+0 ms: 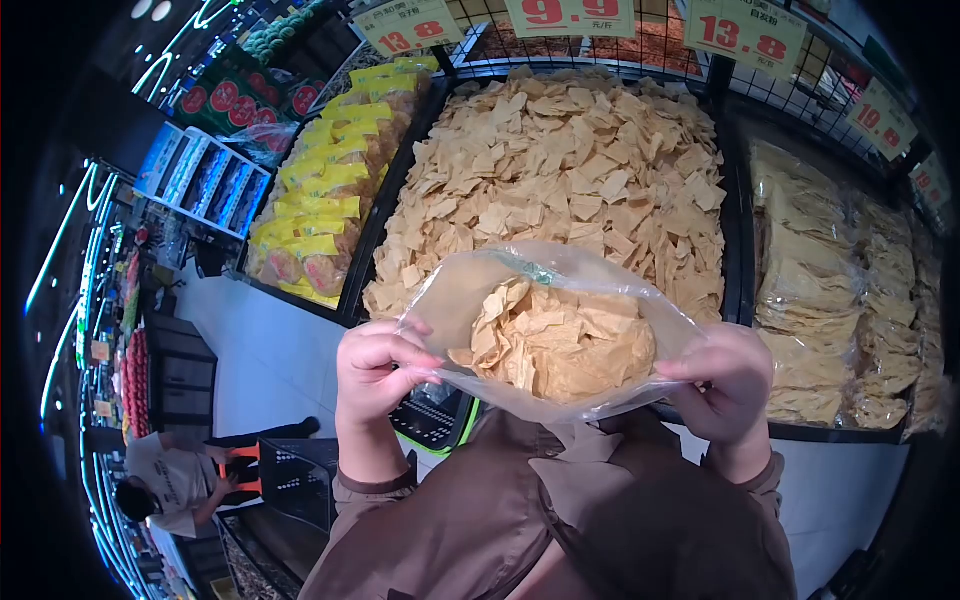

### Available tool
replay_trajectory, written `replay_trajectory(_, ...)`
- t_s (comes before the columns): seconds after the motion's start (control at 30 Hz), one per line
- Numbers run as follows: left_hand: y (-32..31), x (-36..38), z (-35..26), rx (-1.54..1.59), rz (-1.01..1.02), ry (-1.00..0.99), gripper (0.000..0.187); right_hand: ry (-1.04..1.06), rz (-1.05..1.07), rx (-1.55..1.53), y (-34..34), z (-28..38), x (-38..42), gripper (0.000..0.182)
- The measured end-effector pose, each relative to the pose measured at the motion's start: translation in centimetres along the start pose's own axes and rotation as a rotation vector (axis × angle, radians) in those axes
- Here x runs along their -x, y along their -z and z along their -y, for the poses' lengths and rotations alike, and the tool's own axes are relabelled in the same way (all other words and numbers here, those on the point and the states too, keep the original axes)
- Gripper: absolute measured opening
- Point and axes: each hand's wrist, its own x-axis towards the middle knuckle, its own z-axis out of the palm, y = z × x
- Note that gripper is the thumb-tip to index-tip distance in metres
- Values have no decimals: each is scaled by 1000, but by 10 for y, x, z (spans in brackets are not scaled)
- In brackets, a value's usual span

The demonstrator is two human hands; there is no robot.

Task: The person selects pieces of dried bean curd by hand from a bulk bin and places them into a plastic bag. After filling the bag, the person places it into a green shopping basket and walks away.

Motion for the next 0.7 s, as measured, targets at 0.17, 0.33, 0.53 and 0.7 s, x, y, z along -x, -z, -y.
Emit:
replay_trajectory(0.17,-2,2,6,-88,-81,-13,10,-77,-58,65,-3,2,-5,13)
replay_trajectory(0.33,-10,-8,16,-132,-119,110,47,-211,-77,-129,-16,-10,-1,14)
replay_trajectory(0.53,-48,-11,36,115,-303,211,10,-348,-243,-94,-34,-34,4,18)
replay_trajectory(0.7,-41,11,8,273,-525,-96,15,-123,-257,-67,-8,4,-3,31)
